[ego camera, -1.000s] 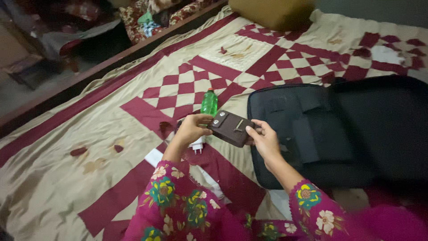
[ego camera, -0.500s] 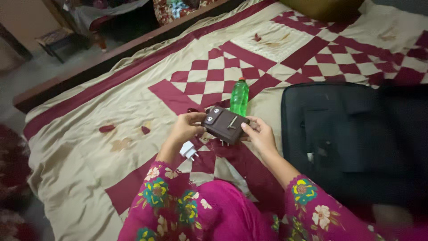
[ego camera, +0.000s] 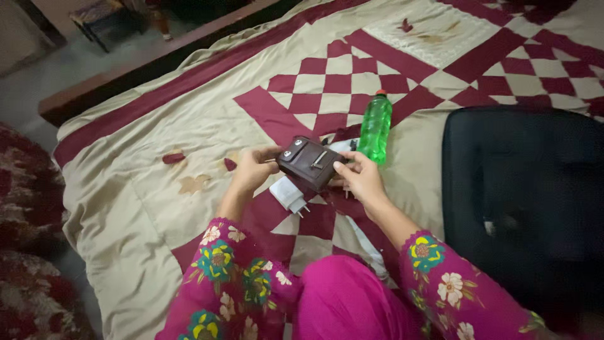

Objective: The person sits on a bed and opens a black laptop bag. They take out a wallet, a mobile phone, a charger plug, a watch, a coiled cable, and a toothbrush-like item one at a time and place them on the bed, then smooth the bag's inner flaps.

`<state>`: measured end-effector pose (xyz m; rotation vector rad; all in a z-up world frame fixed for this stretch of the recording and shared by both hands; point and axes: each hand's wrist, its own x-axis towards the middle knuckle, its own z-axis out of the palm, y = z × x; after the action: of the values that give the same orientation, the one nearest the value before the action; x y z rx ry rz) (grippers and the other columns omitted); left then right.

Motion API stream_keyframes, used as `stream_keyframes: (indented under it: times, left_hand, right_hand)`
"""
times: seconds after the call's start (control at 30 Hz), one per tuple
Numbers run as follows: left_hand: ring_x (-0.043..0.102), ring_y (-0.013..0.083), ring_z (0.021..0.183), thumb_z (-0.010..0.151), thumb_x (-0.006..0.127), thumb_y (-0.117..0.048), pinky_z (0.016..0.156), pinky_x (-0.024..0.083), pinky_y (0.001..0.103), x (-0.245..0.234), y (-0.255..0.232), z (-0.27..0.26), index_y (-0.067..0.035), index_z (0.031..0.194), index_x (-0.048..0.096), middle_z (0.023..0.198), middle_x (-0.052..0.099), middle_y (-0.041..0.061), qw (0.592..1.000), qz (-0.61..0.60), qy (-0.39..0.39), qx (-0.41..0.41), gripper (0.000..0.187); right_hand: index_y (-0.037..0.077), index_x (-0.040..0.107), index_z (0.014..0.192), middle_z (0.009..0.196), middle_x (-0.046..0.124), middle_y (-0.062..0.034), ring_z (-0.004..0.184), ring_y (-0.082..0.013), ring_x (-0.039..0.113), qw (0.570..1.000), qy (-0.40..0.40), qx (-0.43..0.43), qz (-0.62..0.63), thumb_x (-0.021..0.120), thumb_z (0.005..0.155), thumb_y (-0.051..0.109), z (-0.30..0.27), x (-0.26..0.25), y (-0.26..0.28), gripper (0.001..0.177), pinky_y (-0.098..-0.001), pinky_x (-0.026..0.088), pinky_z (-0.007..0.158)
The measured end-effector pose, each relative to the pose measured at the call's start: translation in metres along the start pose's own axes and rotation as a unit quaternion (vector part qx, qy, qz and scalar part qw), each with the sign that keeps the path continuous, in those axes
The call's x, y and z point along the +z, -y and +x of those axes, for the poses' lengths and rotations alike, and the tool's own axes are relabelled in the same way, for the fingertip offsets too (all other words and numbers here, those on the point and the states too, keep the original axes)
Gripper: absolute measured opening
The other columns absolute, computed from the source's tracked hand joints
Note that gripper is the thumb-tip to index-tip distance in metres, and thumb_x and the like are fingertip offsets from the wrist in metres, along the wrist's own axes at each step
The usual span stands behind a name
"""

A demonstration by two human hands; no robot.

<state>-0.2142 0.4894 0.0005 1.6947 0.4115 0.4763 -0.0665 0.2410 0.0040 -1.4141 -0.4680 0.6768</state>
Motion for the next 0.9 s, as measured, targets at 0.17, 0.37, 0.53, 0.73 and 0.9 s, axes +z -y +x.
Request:
stream_keyframes:
  times: [0.17,0.37,0.53,0.73,0.9]
  left_hand:
    - [0.070,0.0174,0.093,0.080,0.055,0.001,0.084,0.057,0.030,-0.012,-0.003,-0.002,0.006,0.123,0.071,0.108,0.076,0.011,0.999,0.004,-0.034,-0.033,0.047]
    - [0.070,0.0170,0.089,0.082,0.054,-0.006,0.083,0.057,0.030,-0.025,-0.001,-0.004,0.005,0.123,0.072,0.103,0.076,0.011,0.995,0.007,-0.083,-0.062,0.046]
    - [0.070,0.0165,0.091,0.083,0.054,-0.009,0.085,0.056,0.030,-0.035,-0.003,-0.002,0.002,0.124,0.072,0.108,0.076,0.009,0.990,0.004,-0.111,-0.082,0.046]
    - [0.067,0.0194,0.107,0.089,0.052,-0.010,0.095,0.053,0.033,-0.049,0.005,0.003,0.001,0.131,0.068,0.124,0.073,0.013,0.985,0.002,-0.161,-0.056,0.046]
    - [0.063,0.0249,0.128,0.086,0.055,-0.004,0.103,0.049,0.035,-0.050,0.014,0.003,0.001,0.135,0.062,0.138,0.066,0.015,0.977,0.024,-0.210,-0.018,0.050]
  right_hand:
    - [0.001,0.059,0.131,0.102,0.074,-0.0128,0.080,-0.0185,0.073,0.999,0.020,-0.034,0.004,0.068,0.094,0.010,0.023,0.018,-0.012,0.039,-0.0315,0.062,0.069]
    - [0.002,0.059,0.133,0.096,0.071,-0.0129,0.076,-0.0189,0.071,1.000,0.017,0.019,0.011,0.068,0.094,0.014,0.036,0.034,-0.017,0.042,-0.0322,0.059,0.065]
    - [-0.001,0.062,0.131,0.099,0.071,-0.0129,0.078,-0.0188,0.071,0.999,0.028,0.011,0.016,0.067,0.097,0.023,0.056,0.051,-0.017,0.042,-0.0319,0.061,0.068]
    - [0.000,0.054,0.142,0.113,0.069,-0.0129,0.082,-0.0185,0.072,0.999,0.029,-0.003,0.031,0.067,0.096,0.024,0.071,0.066,-0.020,0.054,-0.0325,0.062,0.070]
    - [-0.001,0.051,0.143,0.125,0.066,-0.0137,0.083,-0.0196,0.071,1.000,0.018,-0.008,0.022,0.067,0.094,0.026,0.068,0.066,-0.021,0.058,-0.0321,0.062,0.071]
